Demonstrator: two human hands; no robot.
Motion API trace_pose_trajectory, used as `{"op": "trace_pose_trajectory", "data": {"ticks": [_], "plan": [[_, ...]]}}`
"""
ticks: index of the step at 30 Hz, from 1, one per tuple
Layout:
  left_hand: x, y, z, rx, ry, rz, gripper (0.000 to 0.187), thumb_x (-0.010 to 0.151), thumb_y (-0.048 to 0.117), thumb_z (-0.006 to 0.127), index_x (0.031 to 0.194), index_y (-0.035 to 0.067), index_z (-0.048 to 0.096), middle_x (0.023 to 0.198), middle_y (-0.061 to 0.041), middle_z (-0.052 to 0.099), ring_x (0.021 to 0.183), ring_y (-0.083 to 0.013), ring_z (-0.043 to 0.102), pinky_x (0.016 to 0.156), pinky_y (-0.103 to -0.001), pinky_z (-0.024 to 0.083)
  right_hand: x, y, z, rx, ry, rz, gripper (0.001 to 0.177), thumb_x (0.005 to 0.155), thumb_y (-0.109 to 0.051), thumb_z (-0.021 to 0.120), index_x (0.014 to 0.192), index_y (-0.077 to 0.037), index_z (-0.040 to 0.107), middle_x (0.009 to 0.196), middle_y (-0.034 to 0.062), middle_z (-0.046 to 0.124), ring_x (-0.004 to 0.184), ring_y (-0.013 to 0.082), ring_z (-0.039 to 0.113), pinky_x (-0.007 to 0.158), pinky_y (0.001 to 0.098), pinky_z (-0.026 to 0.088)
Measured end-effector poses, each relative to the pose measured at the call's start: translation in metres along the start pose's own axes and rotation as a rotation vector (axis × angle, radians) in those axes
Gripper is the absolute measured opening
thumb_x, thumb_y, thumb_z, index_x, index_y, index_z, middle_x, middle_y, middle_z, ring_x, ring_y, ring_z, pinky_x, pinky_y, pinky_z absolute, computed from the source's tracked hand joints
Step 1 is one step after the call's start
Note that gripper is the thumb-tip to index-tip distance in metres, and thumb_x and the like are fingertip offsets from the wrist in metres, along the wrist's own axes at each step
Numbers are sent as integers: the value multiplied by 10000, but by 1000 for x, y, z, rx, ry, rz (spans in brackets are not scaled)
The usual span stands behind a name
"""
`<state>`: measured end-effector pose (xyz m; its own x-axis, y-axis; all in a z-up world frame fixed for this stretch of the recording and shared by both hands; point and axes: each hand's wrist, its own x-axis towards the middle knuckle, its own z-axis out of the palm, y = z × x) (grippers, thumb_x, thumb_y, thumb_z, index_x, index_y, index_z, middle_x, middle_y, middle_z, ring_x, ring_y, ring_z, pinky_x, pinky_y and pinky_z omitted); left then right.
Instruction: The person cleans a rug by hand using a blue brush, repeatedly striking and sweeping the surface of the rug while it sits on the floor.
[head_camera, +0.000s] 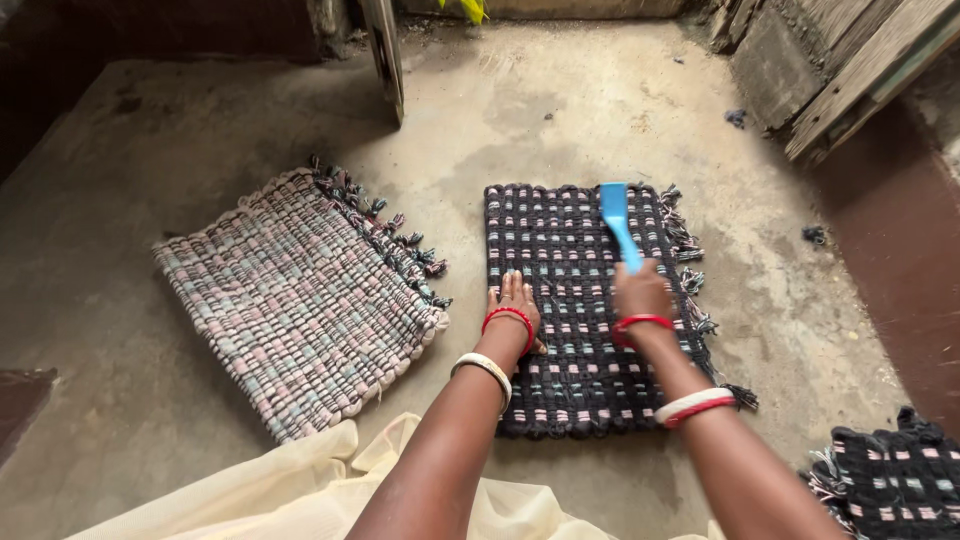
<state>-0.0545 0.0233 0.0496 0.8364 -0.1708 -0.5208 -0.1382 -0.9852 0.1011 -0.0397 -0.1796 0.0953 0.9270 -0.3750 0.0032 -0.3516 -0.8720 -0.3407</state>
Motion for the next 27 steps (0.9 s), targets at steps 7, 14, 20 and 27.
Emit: {"op": "trace_pose_trajectory", "data": {"ticks": [7, 14, 20, 27], "plan": [[12, -1, 10, -40, 27, -12, 1406, 697, 569, 900, 1636, 40, -2, 1714, -187, -137, 1583, -368, -103, 1269, -555, 31, -58, -73, 15, 29, -153, -235, 501, 1031, -511, 462, 1158, -34, 547, 931, 292, 736, 912, 490, 727, 786, 587, 581], [-2, 5, -1, 7, -32, -24, 1455, 682, 607, 903, 1636, 21, -26, 1708, -207, -153, 1579, -384, -120, 1262, -568, 32, 3, 29, -18, 6, 8, -67, 572, 1053, -558, 483, 1165, -8, 594, 980, 328, 719, 956, 511, 705, 840, 597, 564], [20, 2, 13, -13, -35, -30, 1404, 706, 558, 900, 1637, 32, -11, 1706, -198, -168, 1576, -388, -141, 1254, -599, 25, -14, 27, 2, -23, 76, 26, 592, 1005, -547, 532, 1202, 11, 531, 977, 294, 719, 903, 486, 723, 752, 583, 584], [49, -1, 27, -16, 35, -39, 1241, 806, 472, 853, 1622, 52, 19, 1702, -194, -186, 1561, -404, -172, 1227, -654, 0, -82, -34, 16, -19, -71, -218, 495, 1031, -531, 477, 1155, -55, 537, 907, 281, 719, 854, 502, 717, 744, 610, 577]]}}
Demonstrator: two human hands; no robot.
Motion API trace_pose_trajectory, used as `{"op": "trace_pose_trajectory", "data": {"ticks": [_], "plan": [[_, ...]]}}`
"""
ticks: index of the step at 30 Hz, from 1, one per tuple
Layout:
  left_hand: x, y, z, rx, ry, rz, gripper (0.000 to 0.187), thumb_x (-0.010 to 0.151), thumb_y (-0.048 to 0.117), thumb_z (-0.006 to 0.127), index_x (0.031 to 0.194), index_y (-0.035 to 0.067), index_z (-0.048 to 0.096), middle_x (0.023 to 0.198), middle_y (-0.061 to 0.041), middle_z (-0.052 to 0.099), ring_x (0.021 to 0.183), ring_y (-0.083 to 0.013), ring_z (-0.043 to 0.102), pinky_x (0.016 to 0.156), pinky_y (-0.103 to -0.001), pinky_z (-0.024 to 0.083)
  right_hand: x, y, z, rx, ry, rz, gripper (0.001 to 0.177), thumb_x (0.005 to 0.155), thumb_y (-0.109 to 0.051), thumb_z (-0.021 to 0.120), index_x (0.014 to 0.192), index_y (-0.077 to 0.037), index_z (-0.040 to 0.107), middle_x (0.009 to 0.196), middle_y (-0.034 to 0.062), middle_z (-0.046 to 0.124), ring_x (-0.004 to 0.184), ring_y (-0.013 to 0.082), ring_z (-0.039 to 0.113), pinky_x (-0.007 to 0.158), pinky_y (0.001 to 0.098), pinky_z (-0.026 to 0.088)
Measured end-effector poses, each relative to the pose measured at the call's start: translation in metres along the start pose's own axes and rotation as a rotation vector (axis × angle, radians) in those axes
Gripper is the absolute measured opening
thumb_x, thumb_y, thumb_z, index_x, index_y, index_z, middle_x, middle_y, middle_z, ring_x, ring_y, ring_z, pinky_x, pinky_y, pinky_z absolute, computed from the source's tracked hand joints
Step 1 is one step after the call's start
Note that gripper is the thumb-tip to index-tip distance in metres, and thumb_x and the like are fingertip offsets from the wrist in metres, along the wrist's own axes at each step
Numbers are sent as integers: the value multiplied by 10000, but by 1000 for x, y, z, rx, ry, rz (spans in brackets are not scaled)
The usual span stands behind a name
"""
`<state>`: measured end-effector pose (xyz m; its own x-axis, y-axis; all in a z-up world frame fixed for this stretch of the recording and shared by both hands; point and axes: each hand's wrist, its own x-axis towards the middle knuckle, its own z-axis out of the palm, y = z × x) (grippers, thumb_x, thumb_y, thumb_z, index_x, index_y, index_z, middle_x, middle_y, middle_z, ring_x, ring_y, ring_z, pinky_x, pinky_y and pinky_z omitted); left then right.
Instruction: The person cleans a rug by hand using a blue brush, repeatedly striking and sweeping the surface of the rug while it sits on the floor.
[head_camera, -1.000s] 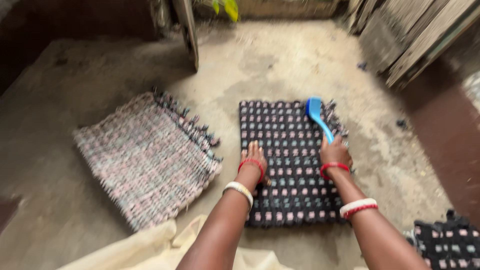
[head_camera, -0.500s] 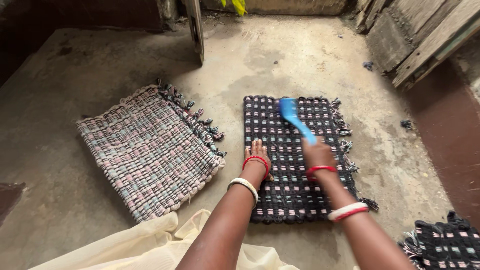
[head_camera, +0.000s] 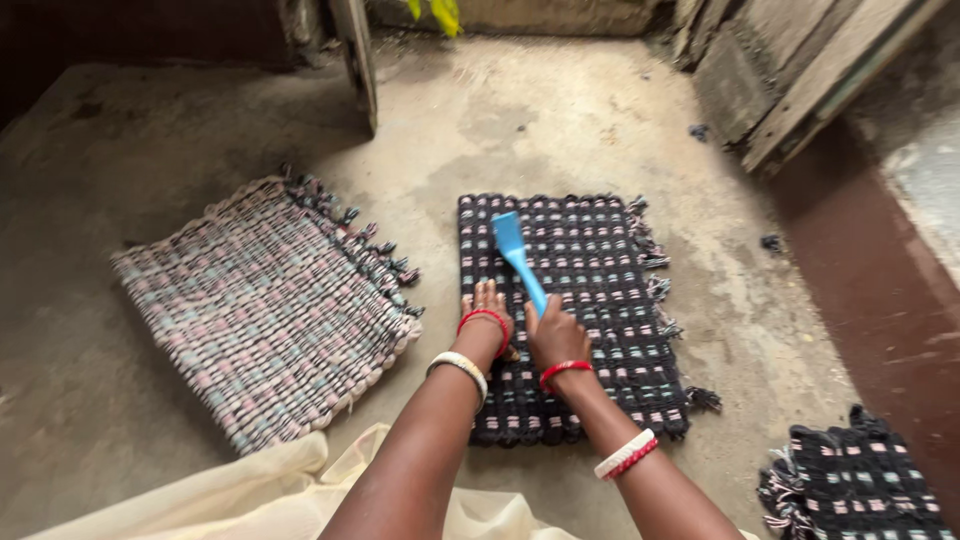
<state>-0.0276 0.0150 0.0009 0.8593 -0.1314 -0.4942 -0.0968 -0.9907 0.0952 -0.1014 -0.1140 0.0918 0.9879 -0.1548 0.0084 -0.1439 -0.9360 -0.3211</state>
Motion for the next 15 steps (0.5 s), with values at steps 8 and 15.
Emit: {"op": "trace_pose_trajectory", "data": {"ticks": [8, 15], "plan": [[-73, 9, -42, -18, -36, 9, 1341, 745, 557, 880, 1648, 73, 16, 1724, -169, -101, 1587, -363, -88, 1272, -578, 68, 23, 111, -41, -92, 97, 168, 487, 1042, -527, 460, 1134, -59, 557, 875, 267, 735, 843, 464, 731, 703, 573, 583], [-97, 18, -54, -183, -104, -7, 987, 922, 103, 708, 1640, 384, 93, 1730, -77, -47, 1585, -359, -51, 1190, -729, 186, -4, 45, -7, 45, 26, 109, 470, 1044, -503, 438, 1124, -49, 530, 834, 214, 745, 782, 401, 764, 640, 528, 612]]}}
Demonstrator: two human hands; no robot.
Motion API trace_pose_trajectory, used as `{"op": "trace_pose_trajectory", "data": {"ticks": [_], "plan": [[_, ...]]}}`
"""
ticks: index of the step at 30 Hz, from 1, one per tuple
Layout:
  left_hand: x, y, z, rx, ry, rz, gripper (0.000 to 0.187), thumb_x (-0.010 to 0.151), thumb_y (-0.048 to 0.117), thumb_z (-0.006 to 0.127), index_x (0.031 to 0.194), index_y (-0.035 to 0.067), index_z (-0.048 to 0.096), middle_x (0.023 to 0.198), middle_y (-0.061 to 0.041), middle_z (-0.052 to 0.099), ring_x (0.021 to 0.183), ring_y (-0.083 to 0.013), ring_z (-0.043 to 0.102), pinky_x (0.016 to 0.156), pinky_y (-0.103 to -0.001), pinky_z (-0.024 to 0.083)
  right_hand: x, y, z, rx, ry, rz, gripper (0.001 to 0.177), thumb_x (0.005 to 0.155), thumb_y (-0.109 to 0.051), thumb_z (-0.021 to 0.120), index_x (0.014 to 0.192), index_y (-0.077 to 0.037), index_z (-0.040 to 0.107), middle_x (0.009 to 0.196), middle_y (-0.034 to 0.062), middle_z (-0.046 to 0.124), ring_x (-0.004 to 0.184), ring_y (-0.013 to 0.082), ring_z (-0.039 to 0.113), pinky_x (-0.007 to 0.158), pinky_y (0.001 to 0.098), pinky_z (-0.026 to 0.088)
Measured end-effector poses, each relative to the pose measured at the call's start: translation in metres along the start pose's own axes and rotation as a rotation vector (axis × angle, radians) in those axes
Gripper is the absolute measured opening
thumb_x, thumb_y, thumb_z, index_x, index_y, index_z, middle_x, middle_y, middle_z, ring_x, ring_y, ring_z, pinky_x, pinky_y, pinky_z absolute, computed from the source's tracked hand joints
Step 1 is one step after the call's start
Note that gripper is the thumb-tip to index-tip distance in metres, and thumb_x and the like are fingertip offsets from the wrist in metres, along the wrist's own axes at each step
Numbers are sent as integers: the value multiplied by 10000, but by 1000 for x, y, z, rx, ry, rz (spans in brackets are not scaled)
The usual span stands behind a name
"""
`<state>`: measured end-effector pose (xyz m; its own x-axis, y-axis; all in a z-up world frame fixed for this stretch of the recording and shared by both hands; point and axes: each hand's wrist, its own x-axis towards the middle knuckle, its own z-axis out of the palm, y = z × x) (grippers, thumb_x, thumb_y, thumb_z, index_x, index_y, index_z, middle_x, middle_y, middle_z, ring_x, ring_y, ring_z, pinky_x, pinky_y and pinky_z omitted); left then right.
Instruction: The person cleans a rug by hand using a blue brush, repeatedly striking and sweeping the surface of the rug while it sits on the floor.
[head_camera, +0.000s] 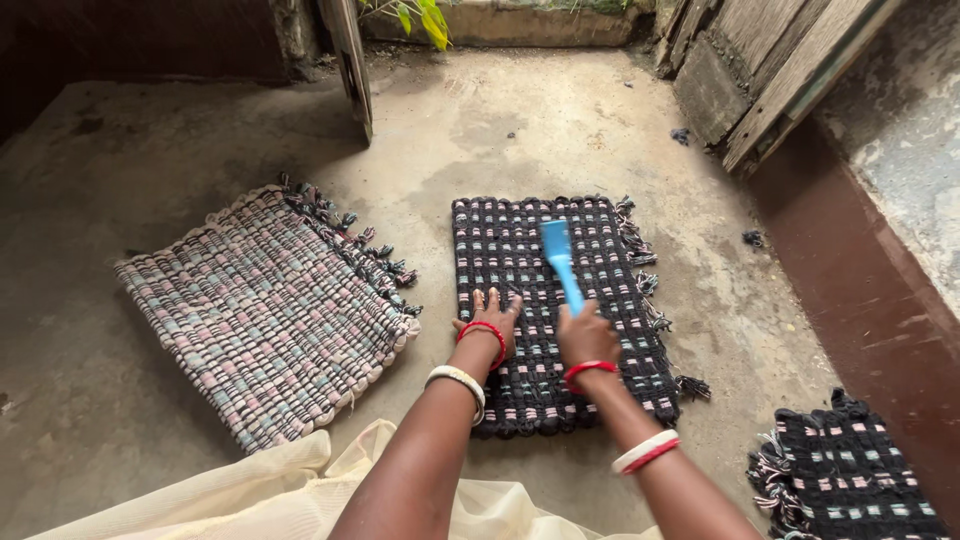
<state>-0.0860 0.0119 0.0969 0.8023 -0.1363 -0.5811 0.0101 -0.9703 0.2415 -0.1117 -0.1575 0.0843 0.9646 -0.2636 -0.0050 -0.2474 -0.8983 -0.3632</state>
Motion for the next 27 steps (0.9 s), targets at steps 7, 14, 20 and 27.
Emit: {"op": "trace_pose_trajectory", "data": {"ticks": [7, 14, 20, 27], "plan": [[36, -17, 24, -922, 658, -410, 424, 1145, 350, 556, 1500, 169, 413, 1563, -187, 379, 1271, -477, 519, 1086, -587, 469, 5, 5, -15, -146, -8, -59, 574, 994, -589, 449, 1172, -48, 528, 864, 249, 711, 832, 443, 747, 673, 569, 610], [52, -21, 15, -766, 530, -452, 437, 938, 136, 580, 1300, 368, 656, 1386, -98, 537, 1331, -329, 473, 1111, -467, 432, 40, 74, -7, -98, 230, 90, 516, 1054, -523, 481, 1125, -21, 575, 884, 282, 730, 829, 475, 730, 723, 589, 572], [130, -36, 41, -830, 902, -377, 442, 909, 43, 542, 1197, 314, 738, 1174, -107, 697, 1218, -268, 591, 1151, -446, 363, 6, -32, 28, 86, 38, 86, 504, 995, -542, 504, 1142, -62, 554, 895, 269, 724, 866, 480, 715, 759, 599, 568], [80, -49, 5, -781, 805, -480, 366, 1028, 191, 546, 1351, 290, 684, 1409, -169, 576, 1324, -398, 520, 1158, -468, 421, 24, -2, -7, -108, -23, -50, 508, 1012, -549, 460, 1167, -71, 533, 924, 257, 740, 878, 475, 726, 764, 594, 578]]}}
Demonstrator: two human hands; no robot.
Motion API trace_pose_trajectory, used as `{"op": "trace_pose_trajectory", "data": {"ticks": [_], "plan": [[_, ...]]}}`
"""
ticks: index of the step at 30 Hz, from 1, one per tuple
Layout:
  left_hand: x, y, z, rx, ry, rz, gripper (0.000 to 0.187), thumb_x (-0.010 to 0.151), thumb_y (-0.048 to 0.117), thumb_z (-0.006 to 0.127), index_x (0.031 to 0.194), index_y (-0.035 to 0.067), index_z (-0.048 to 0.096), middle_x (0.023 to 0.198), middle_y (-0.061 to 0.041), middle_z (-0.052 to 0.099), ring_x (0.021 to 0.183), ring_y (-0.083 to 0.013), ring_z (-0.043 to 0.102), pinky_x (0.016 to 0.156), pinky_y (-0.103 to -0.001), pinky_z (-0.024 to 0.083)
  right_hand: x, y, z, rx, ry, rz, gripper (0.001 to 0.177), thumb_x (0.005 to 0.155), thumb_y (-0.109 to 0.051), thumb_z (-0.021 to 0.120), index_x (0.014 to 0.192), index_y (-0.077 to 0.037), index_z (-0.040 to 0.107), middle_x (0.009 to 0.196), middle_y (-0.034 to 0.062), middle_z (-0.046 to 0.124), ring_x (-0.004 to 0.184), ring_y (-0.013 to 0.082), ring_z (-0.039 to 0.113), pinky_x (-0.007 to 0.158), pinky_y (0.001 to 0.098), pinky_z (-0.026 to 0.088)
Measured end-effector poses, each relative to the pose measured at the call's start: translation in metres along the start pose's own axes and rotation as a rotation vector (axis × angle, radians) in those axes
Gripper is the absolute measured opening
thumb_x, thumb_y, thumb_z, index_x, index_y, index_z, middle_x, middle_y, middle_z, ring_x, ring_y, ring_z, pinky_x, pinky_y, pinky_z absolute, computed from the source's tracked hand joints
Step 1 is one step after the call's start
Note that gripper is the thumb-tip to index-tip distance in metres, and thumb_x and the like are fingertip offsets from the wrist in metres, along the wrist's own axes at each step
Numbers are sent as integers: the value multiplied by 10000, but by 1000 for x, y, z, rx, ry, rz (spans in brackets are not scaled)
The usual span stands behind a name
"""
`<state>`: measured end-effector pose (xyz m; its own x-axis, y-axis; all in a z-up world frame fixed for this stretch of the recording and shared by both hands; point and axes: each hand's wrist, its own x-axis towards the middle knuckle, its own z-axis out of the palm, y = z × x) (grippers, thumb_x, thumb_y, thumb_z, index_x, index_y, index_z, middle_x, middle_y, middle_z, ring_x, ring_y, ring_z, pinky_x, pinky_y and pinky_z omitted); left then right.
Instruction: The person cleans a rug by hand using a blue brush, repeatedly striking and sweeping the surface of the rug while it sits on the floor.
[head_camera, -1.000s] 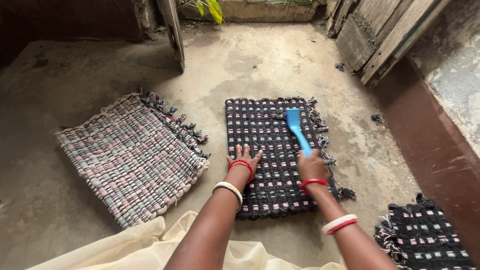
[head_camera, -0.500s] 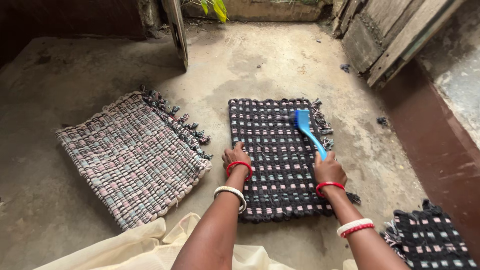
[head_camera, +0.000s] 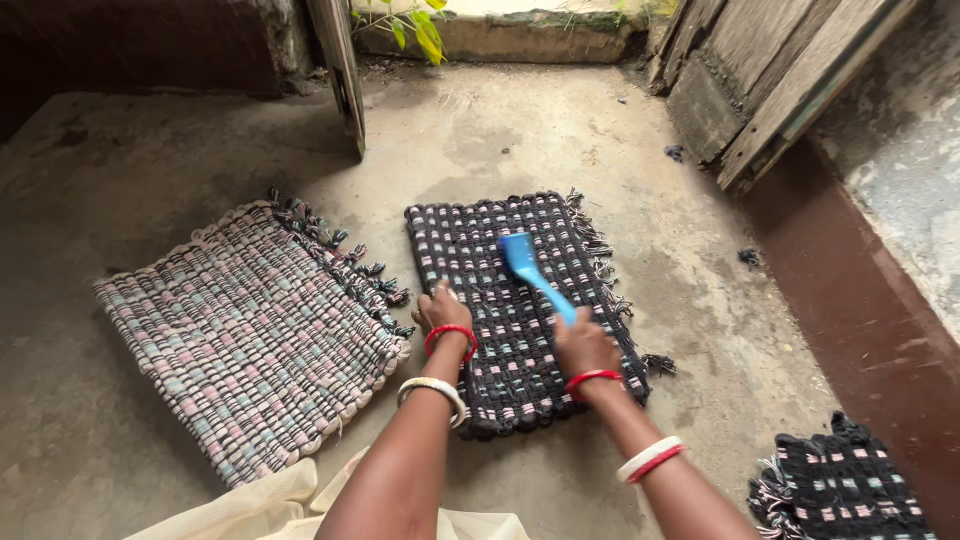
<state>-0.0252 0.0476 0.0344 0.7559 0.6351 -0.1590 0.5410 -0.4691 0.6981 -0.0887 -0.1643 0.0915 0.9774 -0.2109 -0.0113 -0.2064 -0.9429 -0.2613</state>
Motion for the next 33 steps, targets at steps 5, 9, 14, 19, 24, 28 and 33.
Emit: {"op": "trace_pose_trajectory", "data": {"ticks": [5, 9, 14, 19, 24, 28, 33], "plan": [[-60, 18, -67, 556, -408, 223, 883, 879, 499, 732, 1590, 241, 277, 1708, -203, -135, 1546, -406, -59, 1202, -589, 199, 31, 55, -18, -33, 99, 122, 526, 1037, -538, 462, 1197, -43, 540, 925, 274, 737, 858, 474, 733, 735, 580, 589], [-86, 27, -95, 805, -600, 402, 1061, 861, 680, 687, 1653, 256, 122, 1716, -147, -142, 1563, -423, -224, 1197, -745, 42, 12, 21, -6, 57, 119, 83, 524, 1018, -544, 496, 1136, -38, 561, 931, 268, 730, 879, 472, 723, 749, 583, 580], [-85, 29, -93, 758, -654, 410, 1069, 848, 677, 698, 1649, 263, 123, 1726, -103, -134, 1576, -339, -177, 1185, -768, 95, -45, -50, 2, 68, -64, -99, 485, 1035, -531, 449, 1147, -68, 537, 933, 253, 748, 901, 459, 737, 795, 575, 582], [-57, 7, -52, 596, -593, 347, 769, 956, 322, 694, 1599, 302, 274, 1728, -40, -22, 1590, -304, -60, 1201, -711, 190, 0, -2, -20, -17, -60, 92, 556, 969, -594, 455, 1216, -101, 525, 1033, 268, 686, 952, 469, 702, 790, 601, 565], [-30, -28, -20, 350, -470, 602, 685, 838, -111, 591, 1430, 222, 500, 1641, -4, 363, 1515, -230, 308, 1150, -648, 348, 17, 45, -14, 73, 88, 123, 501, 1030, -509, 472, 1188, -42, 558, 997, 297, 711, 936, 514, 696, 815, 601, 554], [-12, -42, -6, 363, -466, 667, 619, 872, -81, 582, 1424, 189, 506, 1567, -36, 478, 1486, -248, 388, 1156, -637, 363, -13, 2, 16, 177, 26, 184, 504, 1021, -519, 488, 1157, -37, 541, 974, 283, 727, 924, 484, 720, 807, 582, 576], [-23, -18, -28, 463, -506, 653, 708, 889, 46, 611, 1548, 181, 391, 1618, -41, 402, 1495, -253, 366, 1171, -650, 336, -22, -21, 10, 115, -2, 66, 505, 1043, -526, 463, 1144, -35, 521, 957, 275, 741, 929, 471, 732, 811, 567, 588]]}}
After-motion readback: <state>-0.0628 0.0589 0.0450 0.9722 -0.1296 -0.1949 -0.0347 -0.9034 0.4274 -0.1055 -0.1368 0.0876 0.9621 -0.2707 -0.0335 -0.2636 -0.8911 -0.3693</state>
